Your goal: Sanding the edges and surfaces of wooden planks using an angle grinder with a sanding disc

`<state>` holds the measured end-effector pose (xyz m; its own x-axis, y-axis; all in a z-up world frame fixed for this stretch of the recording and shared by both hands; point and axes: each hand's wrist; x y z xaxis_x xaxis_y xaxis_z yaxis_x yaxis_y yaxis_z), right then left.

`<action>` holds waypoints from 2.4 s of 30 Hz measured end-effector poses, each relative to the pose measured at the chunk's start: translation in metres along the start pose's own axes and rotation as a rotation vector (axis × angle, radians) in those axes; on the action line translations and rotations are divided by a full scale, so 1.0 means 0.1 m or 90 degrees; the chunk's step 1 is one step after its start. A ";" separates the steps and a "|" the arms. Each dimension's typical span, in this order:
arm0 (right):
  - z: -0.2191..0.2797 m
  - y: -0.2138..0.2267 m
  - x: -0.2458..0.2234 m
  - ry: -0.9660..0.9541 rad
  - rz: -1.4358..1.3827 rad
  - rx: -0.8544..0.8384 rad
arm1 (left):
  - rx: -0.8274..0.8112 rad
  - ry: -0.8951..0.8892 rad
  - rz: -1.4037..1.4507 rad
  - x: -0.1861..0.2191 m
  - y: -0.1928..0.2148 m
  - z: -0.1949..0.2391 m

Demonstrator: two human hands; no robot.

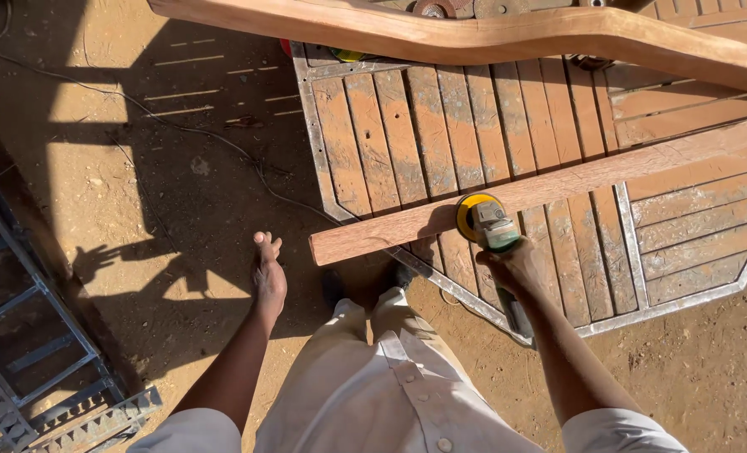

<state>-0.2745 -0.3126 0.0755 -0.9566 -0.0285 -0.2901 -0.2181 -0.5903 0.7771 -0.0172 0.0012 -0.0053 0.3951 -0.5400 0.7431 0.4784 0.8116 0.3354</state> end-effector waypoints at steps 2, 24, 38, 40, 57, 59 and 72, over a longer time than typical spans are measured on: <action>0.24 -0.34 -0.24 0.040 0.049 -0.044 | 0.001 -0.013 0.001 0.22 -0.03 0.00; -1.76 0.70 1.82 -0.090 -0.169 0.148 | -0.003 -0.021 -0.185 0.29 -0.44 0.24; -0.68 -0.98 0.77 0.232 0.121 -0.192 | 0.034 -0.054 -0.086 1.18 -0.94 -0.03; -0.88 -0.55 0.80 0.207 0.137 -0.174 | 0.046 -0.055 -0.072 1.16 -0.91 0.01; -0.74 1.05 0.83 0.011 -0.025 0.072 | 0.089 0.115 -0.067 0.69 -0.78 0.27; -0.56 0.61 0.56 0.016 0.012 0.022 | 0.071 0.117 -0.057 0.76 -0.71 0.23; 0.43 -2.09 -0.25 0.322 0.218 -0.222 | -0.023 0.143 0.141 0.76 0.57 -0.15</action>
<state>-0.2134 -0.1535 -0.0556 -0.7342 -0.5813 -0.3508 0.2358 -0.7028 0.6711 0.0521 0.0033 0.0613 0.6541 -0.3898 0.6482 0.3876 0.9087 0.1552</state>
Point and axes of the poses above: each hand's wrist, its own z-axis away from the middle knuckle, its own y-axis out of the back of the hand, x = y × z, and after that the axes turned 6 degrees about -z, right-handed
